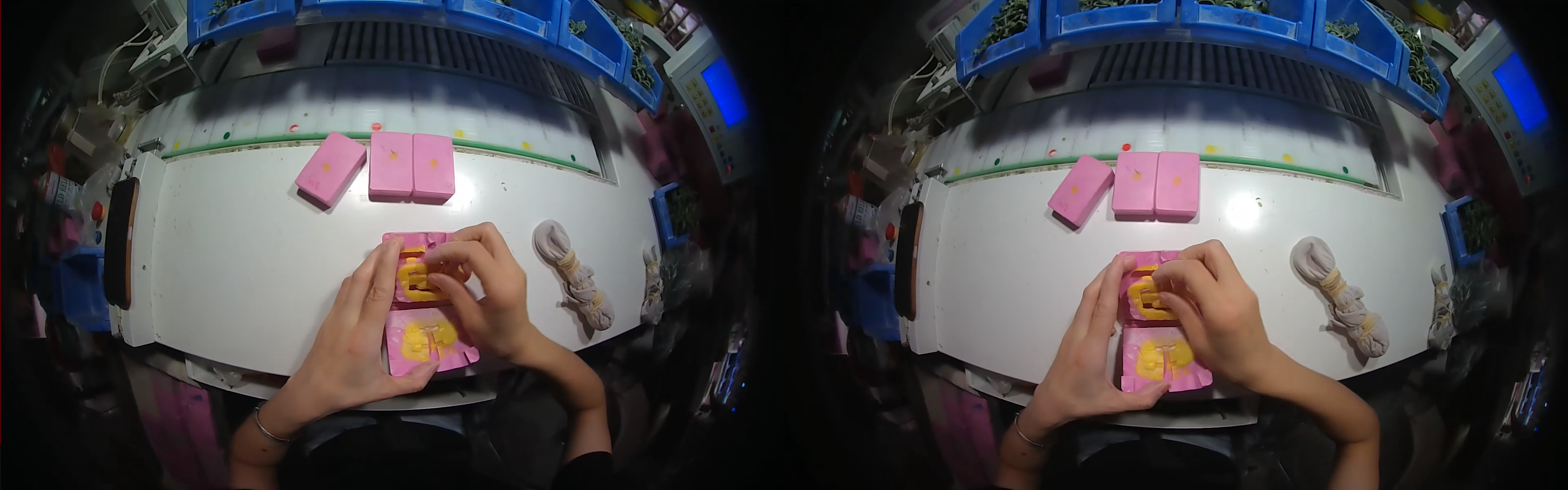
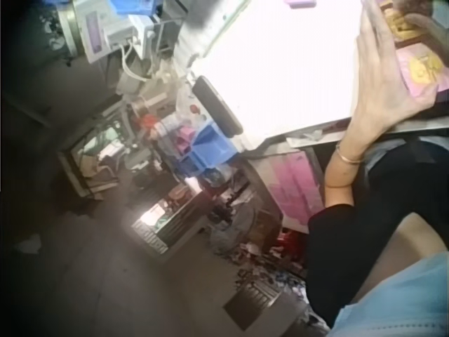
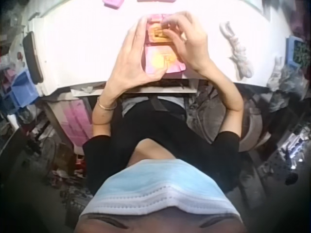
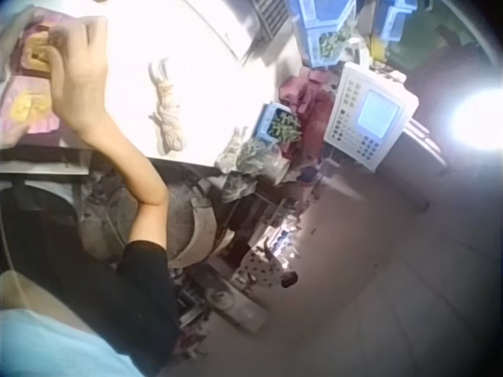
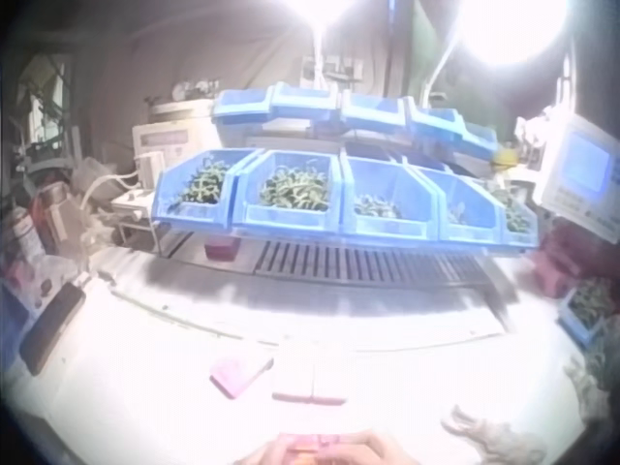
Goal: The person removes small green molded components from pink molds and cleans the molds with a white cloth. They place the components into blue bins and interact with a control panel on a machine.
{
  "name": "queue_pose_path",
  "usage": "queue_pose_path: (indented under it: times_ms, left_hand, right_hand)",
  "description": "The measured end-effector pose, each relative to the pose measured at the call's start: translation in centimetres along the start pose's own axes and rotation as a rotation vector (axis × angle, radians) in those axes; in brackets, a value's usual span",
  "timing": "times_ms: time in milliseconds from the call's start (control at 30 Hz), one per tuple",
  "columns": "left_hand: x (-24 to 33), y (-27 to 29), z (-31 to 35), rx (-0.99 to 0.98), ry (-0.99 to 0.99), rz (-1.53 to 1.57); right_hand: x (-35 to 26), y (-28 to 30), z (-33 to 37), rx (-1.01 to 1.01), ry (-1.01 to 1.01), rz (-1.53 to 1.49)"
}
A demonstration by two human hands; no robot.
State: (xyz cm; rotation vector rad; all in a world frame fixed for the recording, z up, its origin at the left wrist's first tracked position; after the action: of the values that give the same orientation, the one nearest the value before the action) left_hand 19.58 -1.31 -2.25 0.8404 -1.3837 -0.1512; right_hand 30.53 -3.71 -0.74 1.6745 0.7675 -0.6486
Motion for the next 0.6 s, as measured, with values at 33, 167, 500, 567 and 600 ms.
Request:
queue_pose_path:
  times_ms: [33,167,500,567,600]
  left_hand:
    - [-0.2,-0.1,0.0,-0.010,0.016,0.044]
    - [-0.7,0.4,0.7,0.065,0.066,0.238]
    - [-5.3,-0.8,0.3,0.177,0.222,0.569]
    - [-5.4,-0.7,0.6,0.219,0.213,0.604]
    - [-5.3,-0.6,0.6,0.222,0.197,0.593]
  right_hand:
    - [-0.6,0.0,0.3,0.045,0.083,0.128]
    - [-0.6,1.3,1.1,0.232,0.052,0.355]
    - [4.2,-2.6,3.0,-0.004,-0.251,-0.565]
    - [4.4,-2.7,3.4,-0.009,-0.251,-0.592]
    - [4.4,-2.9,3.5,-0.016,-0.245,-0.615]
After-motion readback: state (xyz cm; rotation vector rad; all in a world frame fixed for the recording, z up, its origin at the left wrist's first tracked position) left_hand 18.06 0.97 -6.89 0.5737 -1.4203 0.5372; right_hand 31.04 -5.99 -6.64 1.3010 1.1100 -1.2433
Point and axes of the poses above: each hand's wrist, its own z-axis away from the middle knuckle, its own y-axis out of the back of the hand, x = y × z, the point moved 10 cm from there along -z, towards the middle knuckle, and after that the axes turned 11 degrees about -x, right-handed, at the moved point
